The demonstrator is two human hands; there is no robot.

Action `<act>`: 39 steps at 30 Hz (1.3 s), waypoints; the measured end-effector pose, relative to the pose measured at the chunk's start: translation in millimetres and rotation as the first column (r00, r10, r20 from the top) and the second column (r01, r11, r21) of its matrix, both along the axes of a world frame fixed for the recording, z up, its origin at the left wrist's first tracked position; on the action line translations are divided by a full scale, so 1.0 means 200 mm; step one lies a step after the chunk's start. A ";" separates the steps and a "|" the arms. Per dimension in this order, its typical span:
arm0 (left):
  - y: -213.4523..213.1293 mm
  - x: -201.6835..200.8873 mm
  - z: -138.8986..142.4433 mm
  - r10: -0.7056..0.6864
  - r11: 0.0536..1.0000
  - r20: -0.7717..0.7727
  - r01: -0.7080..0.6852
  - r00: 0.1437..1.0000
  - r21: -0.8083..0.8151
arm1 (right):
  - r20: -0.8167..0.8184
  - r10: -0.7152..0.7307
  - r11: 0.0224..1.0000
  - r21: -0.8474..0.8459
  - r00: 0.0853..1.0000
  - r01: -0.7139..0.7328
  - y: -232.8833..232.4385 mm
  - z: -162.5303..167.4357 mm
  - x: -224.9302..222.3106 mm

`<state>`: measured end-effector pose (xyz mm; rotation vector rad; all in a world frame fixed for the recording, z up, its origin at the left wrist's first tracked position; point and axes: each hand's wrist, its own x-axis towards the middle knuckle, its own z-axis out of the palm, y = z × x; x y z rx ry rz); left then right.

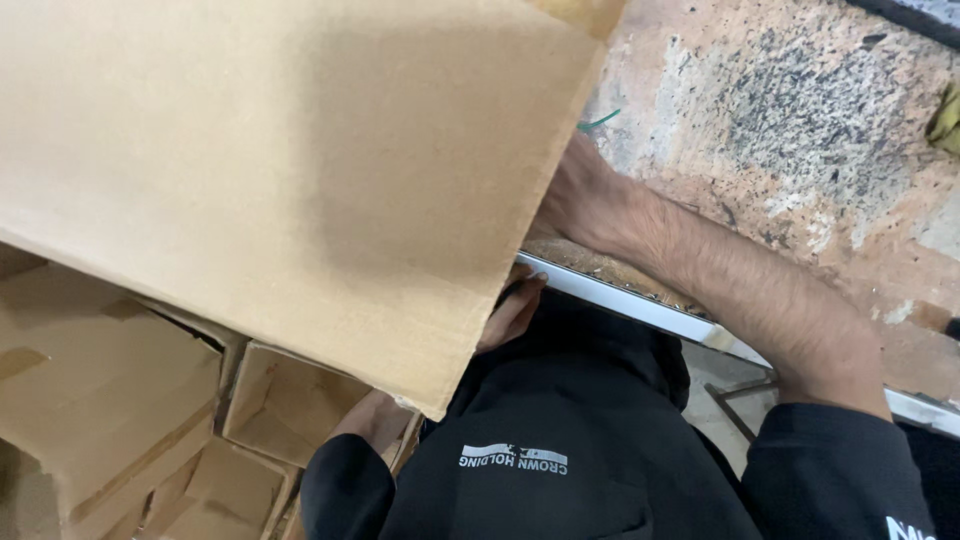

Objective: The person gathers black plug adapters with green wires from a workbench, bundles several in one hand, and uses a small handheld tool to press and trim at the plug bodies. They then place the bundled adapters into an open cardboard box beside the bench.

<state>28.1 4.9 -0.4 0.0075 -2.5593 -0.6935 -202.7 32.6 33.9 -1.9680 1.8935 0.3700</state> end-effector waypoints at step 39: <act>0.59 -0.48 0.06 -0.342 0.901 0.302 0.219 0.890 0.375 | 0.510 -0.688 0.350 -0.389 0.516 0.852 1.43 0.12 0.09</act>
